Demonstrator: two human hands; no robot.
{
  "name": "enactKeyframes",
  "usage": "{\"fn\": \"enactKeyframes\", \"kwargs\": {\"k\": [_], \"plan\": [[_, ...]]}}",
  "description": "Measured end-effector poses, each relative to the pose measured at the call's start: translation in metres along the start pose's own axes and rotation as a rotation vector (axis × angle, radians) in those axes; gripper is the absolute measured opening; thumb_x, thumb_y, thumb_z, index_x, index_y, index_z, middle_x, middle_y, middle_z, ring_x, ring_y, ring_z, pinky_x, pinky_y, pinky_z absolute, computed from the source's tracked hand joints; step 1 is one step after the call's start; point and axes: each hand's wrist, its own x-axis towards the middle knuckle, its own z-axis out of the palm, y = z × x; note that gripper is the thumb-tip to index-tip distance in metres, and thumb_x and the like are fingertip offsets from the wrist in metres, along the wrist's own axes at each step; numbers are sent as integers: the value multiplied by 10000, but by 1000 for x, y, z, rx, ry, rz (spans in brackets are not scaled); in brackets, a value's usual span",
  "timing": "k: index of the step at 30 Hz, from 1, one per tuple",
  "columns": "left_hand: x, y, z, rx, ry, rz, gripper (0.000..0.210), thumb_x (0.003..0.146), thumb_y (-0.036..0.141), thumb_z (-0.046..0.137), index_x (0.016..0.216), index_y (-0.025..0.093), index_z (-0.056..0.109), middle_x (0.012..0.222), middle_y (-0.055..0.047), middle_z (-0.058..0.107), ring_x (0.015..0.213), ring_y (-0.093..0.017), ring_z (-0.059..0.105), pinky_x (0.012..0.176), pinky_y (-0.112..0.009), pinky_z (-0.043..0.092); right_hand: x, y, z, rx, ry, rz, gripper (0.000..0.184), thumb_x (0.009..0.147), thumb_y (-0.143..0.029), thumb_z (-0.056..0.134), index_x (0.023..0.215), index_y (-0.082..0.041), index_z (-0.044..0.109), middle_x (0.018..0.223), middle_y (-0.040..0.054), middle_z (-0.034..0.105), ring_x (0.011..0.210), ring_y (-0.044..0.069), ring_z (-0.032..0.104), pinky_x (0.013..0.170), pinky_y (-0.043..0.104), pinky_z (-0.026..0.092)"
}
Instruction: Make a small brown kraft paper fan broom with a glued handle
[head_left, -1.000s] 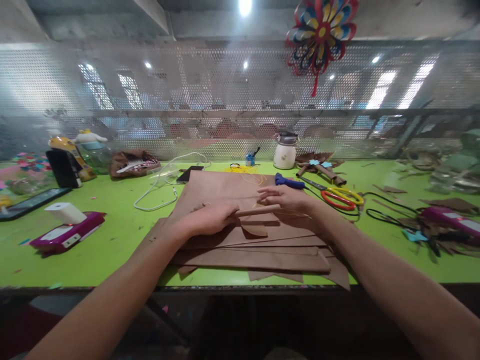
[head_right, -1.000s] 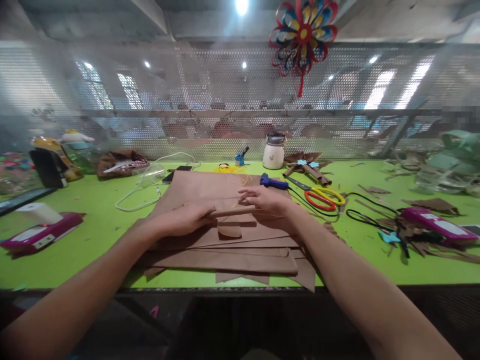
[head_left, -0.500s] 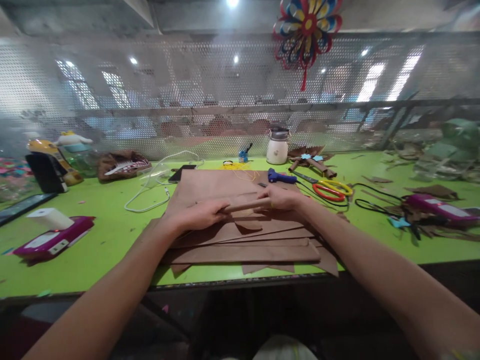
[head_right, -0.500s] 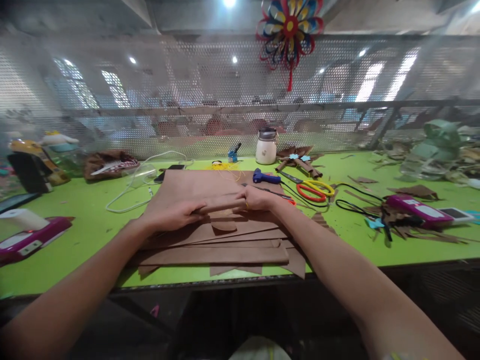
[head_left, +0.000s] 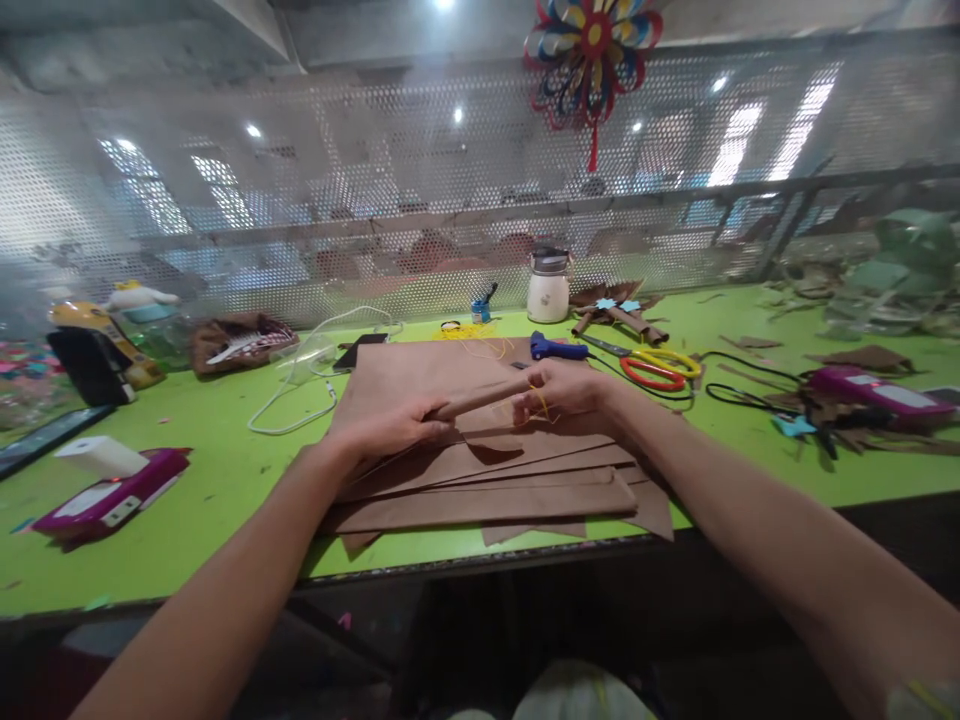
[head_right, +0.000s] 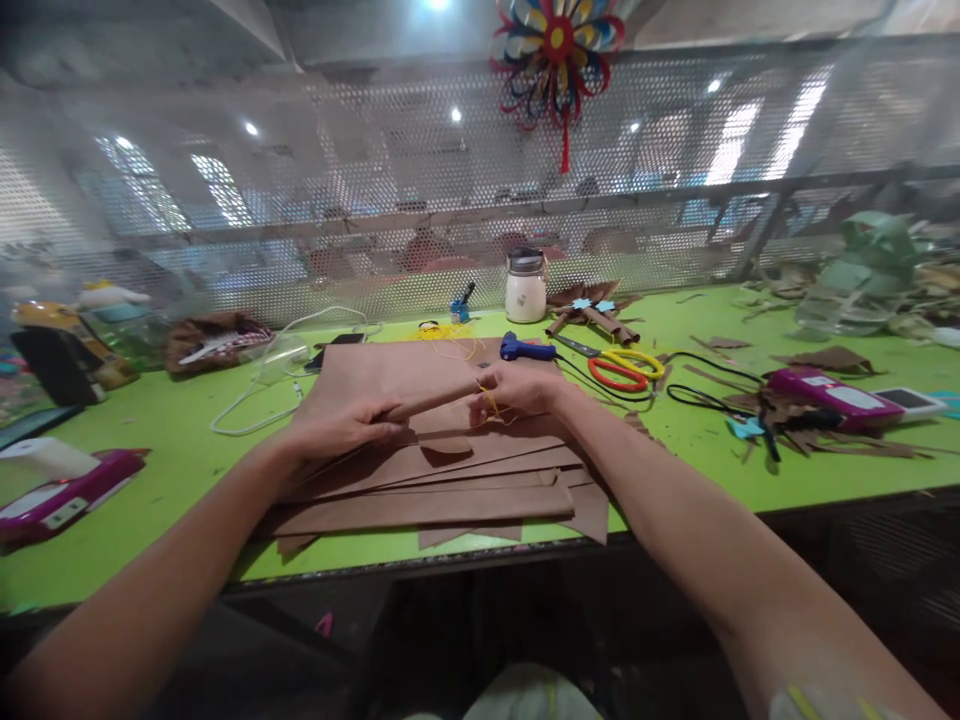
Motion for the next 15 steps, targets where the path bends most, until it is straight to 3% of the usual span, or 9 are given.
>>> {"fn": "enactKeyframes", "kwargs": {"k": [3,5,10,15], "plan": [[0,3,-1,-63,-5,-14,310,853,360,424,1073,172,535,1049,-50,591,939,-184,518,848,-290,394,-2,2,0,123,24,-28,256,681,-358,680,782,-132,614,618,-7,609,510,89,525,533,232,423],[0,4,-2,-86,4,-40,311,851,366,427,1063,161,525,994,-51,587,889,-176,521,808,-283,405,-1,3,1,82,58,-24,236,666,-345,692,761,-140,622,596,-26,586,496,77,502,528,221,413],[1,2,0,-163,-10,-58,311,852,387,427,1050,162,510,892,-30,576,789,-164,512,725,-281,411,-4,-5,-2,-361,53,16,308,707,-407,652,805,-122,713,674,20,641,572,99,518,540,216,386],[3,-3,6,-40,1,-25,303,849,413,430,1004,184,552,916,-35,593,820,-179,506,772,-292,386,-26,-27,-20,-682,-22,60,353,730,-446,602,730,-123,742,523,-2,579,471,77,415,458,214,273]]}}
